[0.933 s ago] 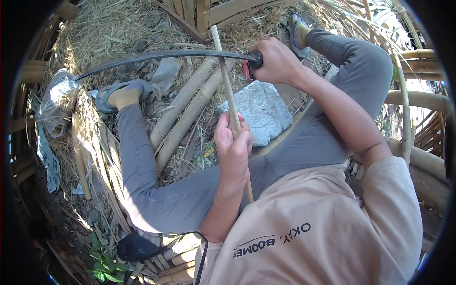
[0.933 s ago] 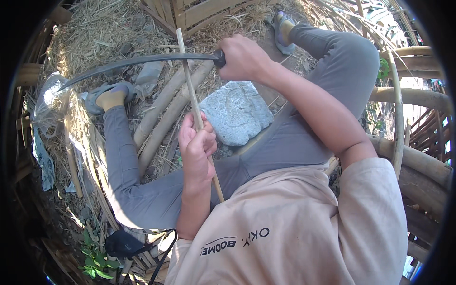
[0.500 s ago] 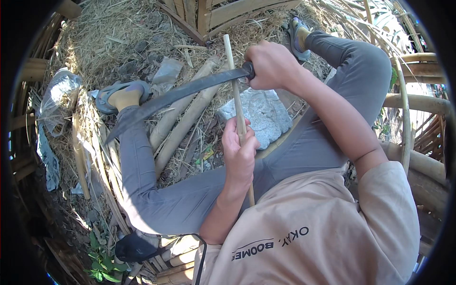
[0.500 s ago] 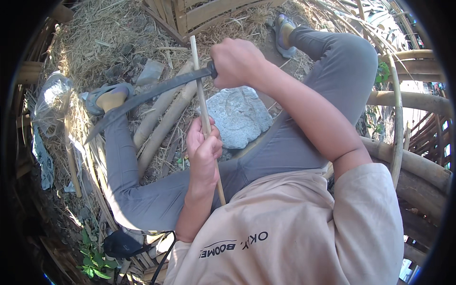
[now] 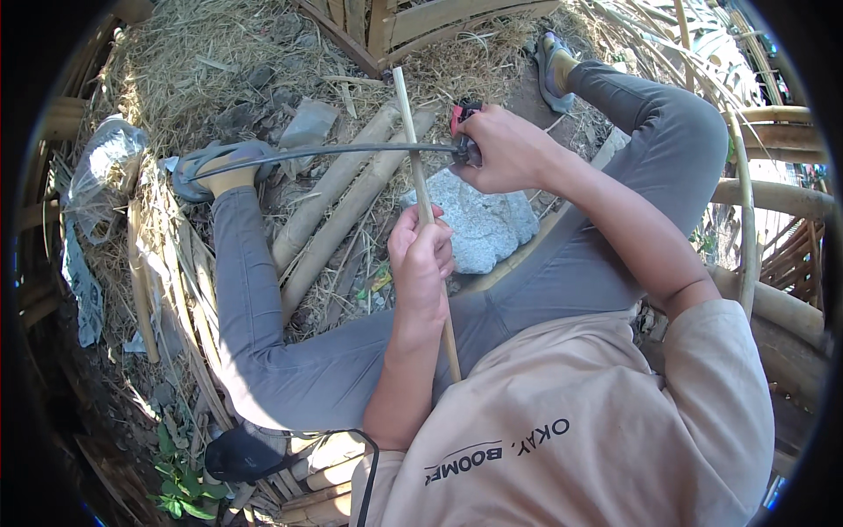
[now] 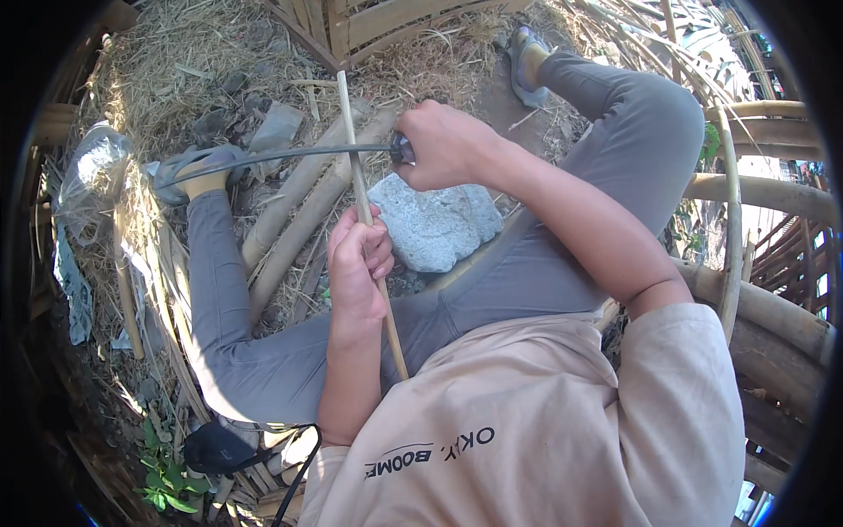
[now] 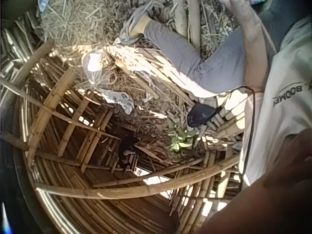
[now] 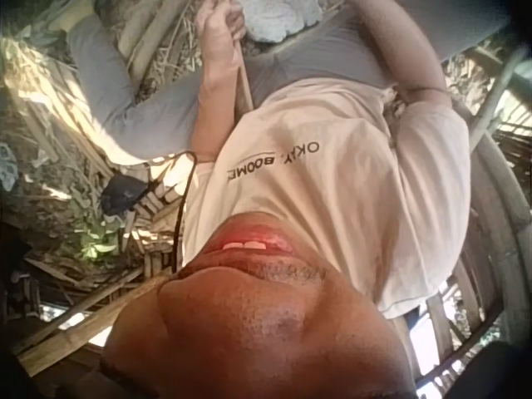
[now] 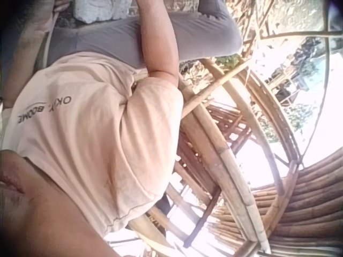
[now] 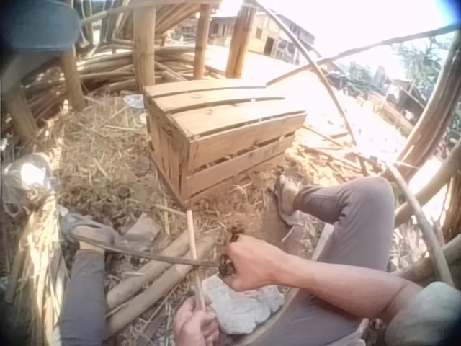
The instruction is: The person scrapes and whittles a thin wooden stick using a large curved knife.
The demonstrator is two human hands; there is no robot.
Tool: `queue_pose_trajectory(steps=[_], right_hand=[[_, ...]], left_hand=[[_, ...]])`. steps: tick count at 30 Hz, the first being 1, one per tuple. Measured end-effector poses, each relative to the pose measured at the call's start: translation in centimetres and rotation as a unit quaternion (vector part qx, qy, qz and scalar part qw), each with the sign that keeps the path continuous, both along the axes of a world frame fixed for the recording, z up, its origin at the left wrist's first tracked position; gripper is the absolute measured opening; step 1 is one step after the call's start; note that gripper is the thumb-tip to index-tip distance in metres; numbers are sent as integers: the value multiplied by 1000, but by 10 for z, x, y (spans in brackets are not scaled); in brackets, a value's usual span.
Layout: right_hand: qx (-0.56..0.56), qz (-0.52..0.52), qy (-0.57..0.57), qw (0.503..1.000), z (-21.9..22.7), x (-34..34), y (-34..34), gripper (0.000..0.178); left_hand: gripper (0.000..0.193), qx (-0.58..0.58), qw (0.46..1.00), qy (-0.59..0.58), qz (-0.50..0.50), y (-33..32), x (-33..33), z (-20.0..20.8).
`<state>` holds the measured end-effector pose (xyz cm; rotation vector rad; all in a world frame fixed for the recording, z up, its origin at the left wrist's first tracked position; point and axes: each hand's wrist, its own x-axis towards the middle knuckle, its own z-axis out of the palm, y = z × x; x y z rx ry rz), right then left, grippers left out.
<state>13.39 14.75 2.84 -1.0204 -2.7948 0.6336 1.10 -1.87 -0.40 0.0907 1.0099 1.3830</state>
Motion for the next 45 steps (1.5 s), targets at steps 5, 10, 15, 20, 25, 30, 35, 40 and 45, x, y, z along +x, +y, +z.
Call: queue_pose_trajectory(steps=[5, 10, 15, 20, 25, 30, 35, 40, 45], right_hand=[[-66, 12, -78, 995, -8, -12, -24, 20], [-20, -8, -83, 996, -18, -5, -23, 18], [-34, -11, -107, 994, -22, -2, -25, 21], [-20, -16, -102, 994, -35, 0, -19, 23], [27, -112, -58, 992, -43, 11, 31, 21], [-7, -118, 39, 992, -40, 6, 27, 18], [-100, -63, 5, 993, -27, -2, -6, 16], [-76, -9, -12, 997, -30, -2, -25, 19], [-29, -29, -8, 999, -30, 0, -13, 26]], left_hand=[[20, -19, 999, 30, 0, 0, 1, -3], [21, -35, 994, 104, 10, 1, 15, -1], [24, -56, 994, 90, -4, 3, 16, -8], [26, -34, 988, 153, -6, 0, 25, -15], [27, -6, 992, 125, -26, -3, 39, -3], [27, -3, 995, 97, -25, -3, 29, 1], [23, -12, 999, 52, 11, -1, 5, 8], [24, -31, 997, 64, 16, -2, 1, 10], [27, 10, 999, 41, 5, -3, 4, 13]])
